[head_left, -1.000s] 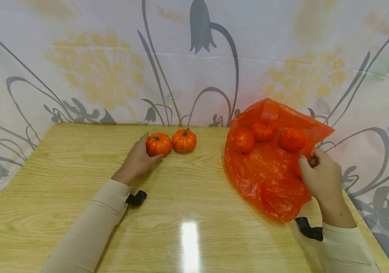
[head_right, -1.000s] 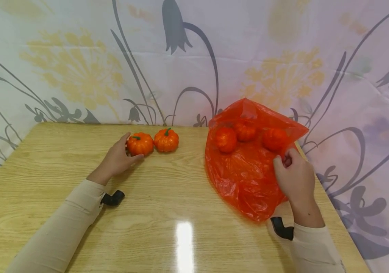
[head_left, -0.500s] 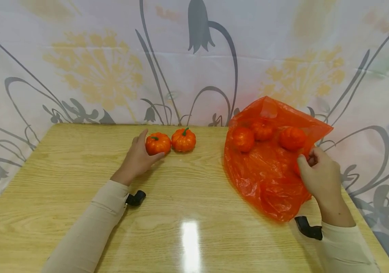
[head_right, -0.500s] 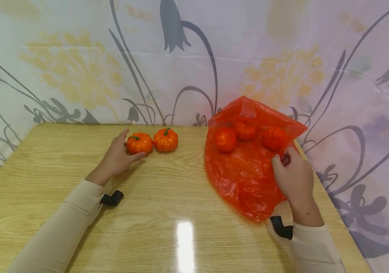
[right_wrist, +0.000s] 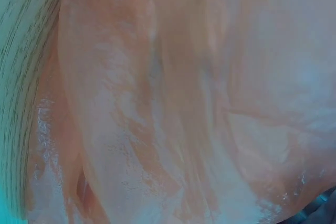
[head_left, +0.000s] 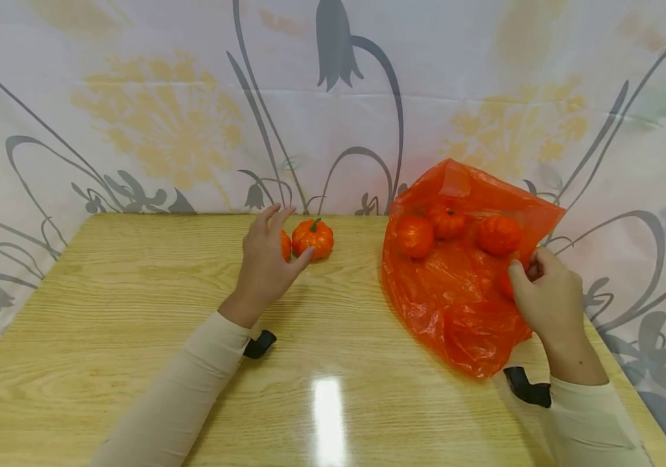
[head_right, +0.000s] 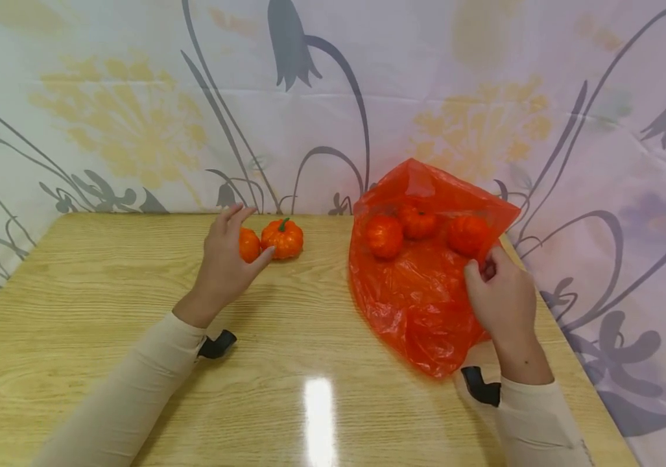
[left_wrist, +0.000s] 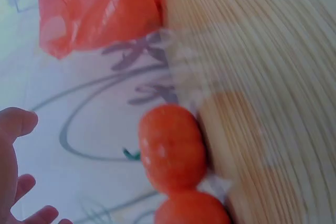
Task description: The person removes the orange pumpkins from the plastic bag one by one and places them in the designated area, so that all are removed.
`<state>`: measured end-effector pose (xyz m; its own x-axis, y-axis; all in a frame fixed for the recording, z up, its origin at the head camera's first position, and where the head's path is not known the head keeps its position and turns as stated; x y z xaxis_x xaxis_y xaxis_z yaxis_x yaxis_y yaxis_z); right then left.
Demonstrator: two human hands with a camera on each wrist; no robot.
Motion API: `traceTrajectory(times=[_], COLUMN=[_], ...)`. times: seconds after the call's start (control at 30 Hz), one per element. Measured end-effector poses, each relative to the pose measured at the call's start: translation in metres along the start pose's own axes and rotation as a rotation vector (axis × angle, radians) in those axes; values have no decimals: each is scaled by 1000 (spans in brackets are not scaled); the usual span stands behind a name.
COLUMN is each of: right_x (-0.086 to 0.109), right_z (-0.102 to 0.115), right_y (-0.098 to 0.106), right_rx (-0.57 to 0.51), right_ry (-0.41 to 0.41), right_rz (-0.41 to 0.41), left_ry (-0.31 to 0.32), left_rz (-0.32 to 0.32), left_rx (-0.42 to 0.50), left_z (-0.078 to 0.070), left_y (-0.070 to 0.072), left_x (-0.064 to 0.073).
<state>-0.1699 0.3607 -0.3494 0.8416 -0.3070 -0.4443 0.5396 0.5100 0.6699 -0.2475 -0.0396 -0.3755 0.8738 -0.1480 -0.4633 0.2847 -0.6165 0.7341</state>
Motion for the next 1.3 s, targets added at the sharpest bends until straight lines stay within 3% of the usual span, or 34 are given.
traceTrajectory(times=[0.2,0.47,0.73,0.9,1.1,1.3], right_x=[1,0,2,2,2,2], right_z=[1,6,5,5,5,4], right_y=[0,2,4,3,3,3], right_rx=[-5,-23,-43,-59,-67,-66], right_ry=[19,39,30,33,59,52], right_rz=[-14,-29,-38,-34,-47,-40], left_ry=[-118,-244,-373,-459,-559,-573], left_rz=[-18,32,35,125,219,297], left_rx=[-3,-36,-40,-116,-310,-435], left_z=[-36,-74,-113,-136,-157,-164], left_y=[-20,-48,-74,-97,-120,-138], left_x=[-2,-5,-15,-27,-42,-53])
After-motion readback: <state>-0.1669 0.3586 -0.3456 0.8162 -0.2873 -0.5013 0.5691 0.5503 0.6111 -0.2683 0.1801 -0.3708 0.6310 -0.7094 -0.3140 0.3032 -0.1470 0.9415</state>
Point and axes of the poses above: each hand's wrist, its own x-axis away from the middle knuckle, its own y-axis out of the back of the hand, z = x × y, the point moved 3 cm from there along -x, towards the middle knuckle, and after that the axes turned 5 degrees about -x, right-handed, at the moved point
